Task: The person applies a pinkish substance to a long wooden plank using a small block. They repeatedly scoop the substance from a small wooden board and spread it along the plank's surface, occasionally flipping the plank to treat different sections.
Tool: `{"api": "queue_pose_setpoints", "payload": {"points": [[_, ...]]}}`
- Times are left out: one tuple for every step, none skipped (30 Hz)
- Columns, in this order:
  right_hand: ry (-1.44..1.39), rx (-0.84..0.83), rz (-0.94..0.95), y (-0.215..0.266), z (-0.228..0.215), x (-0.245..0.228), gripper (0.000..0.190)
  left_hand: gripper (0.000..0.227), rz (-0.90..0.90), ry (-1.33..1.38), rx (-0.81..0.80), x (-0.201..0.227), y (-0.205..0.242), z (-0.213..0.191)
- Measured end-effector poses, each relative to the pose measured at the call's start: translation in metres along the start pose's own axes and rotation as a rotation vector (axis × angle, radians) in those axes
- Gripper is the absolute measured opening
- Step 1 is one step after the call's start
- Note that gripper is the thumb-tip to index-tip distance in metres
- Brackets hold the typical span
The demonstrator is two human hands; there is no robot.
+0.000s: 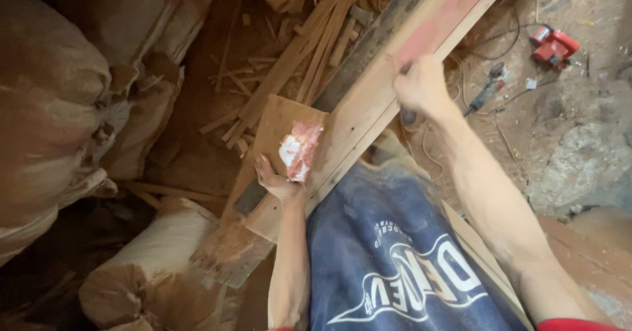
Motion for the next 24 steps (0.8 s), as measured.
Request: {"api": "queue_pose_setpoints", "payload": {"points": [[0.026,0.045,-0.077,0.013,0.014,0.001,0.017,0.038,-0.067,0.059,0.018,0.003,-0.001,-0.004],[0.085,0.053,-0.120,0.024,0.027,0.003,0.023,0.039,-0.131,0.121,0.033,0.004,-0.002,-0.005],[0.144,0.061,-0.163,0.038,0.043,0.004,0.032,0.038,-0.136,0.155,0.035,0.005,-0.002,-0.005],[0.132,0.129,-0.173,0.053,0.060,0.005,0.023,0.037,-0.141,0.192,0.034,0.004,-0.004,-0.004],[0.121,0.197,-0.184,0.068,0.076,0.006,0.020,0.036,-0.146,0.228,0.033,0.004,-0.005,-0.003],[0.081,0.183,-0.216,0.081,0.088,0.007,0.026,0.036,-0.108,0.198,0.008,0.003,-0.006,0.000],[0.040,0.170,-0.249,0.093,0.097,0.008,0.034,0.036,-0.070,0.169,-0.017,0.002,-0.007,0.002],[0.001,0.157,-0.285,0.101,0.102,0.010,0.044,0.036,-0.028,0.142,-0.043,0.001,-0.008,0.004],[0.045,0.124,-0.320,0.106,0.102,0.012,0.038,0.036,-0.056,0.153,-0.049,-0.001,-0.007,0.004],[0.086,0.085,-0.355,0.112,0.099,0.014,0.033,0.036,-0.081,0.160,-0.051,0.000,-0.006,0.001],[0.128,0.046,-0.390,0.115,0.094,0.016,0.027,0.036,-0.106,0.167,-0.053,0.000,-0.006,-0.002],[0.138,0.063,-0.469,0.112,0.085,0.017,0.031,0.035,-0.071,0.140,-0.070,0.000,-0.007,-0.005],[0.149,0.080,-0.549,0.108,0.074,0.019,0.035,0.035,-0.035,0.113,-0.087,0.000,-0.007,-0.009],[0.162,0.081,-0.632,0.106,0.065,0.023,0.040,0.034,0.000,0.085,-0.088,-0.001,-0.004,-0.017],[0.153,0.113,-0.672,0.098,0.057,0.026,0.040,0.034,0.118,-0.112,-0.084,-0.002,-0.004,-0.024],[0.139,0.143,-0.711,0.093,0.053,0.030,0.040,0.036,0.233,-0.315,-0.077,-0.003,-0.005,-0.031],[0.125,0.173,-0.750,0.092,0.054,0.034,0.040,0.038,0.344,-0.520,-0.068,-0.004,-0.005,-0.038],[0.120,0.187,-0.745,0.095,0.056,0.038,0.039,0.038,0.307,-0.459,-0.078,-0.006,-0.006,-0.042],[0.115,0.201,-0.740,0.100,0.062,0.041,0.039,0.037,0.272,-0.397,-0.088,-0.007,-0.006,-0.043],[0.114,0.218,-0.740,0.103,0.066,0.042,0.038,0.037,0.238,-0.328,-0.099,-0.010,-0.008,-0.042],[0.078,0.187,-0.696,0.111,0.070,0.043,0.036,0.035,0.203,-0.247,-0.111,-0.010,-0.010,-0.039],[0.045,0.147,-0.656,0.118,0.073,0.043,0.035,0.034,0.170,-0.164,-0.114,-0.010,-0.008,-0.037],[0.012,0.106,-0.616,0.122,0.073,0.042,0.033,0.033,0.139,-0.081,-0.117,-0.008,-0.005,-0.036],[0.050,0.150,-0.586,0.123,0.072,0.039,0.026,0.033,0.118,-0.036,-0.113,-0.007,-0.005,-0.032]]}}
Point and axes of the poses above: each hand's wrist, its own y-axis away from the middle knuckle, its own z-axis out of the palm, x = y × z, the point moved 1 cm from there along -y, towards the middle knuckle, and after that the axes turned 1 degree about -y, right-handed, at the moved point
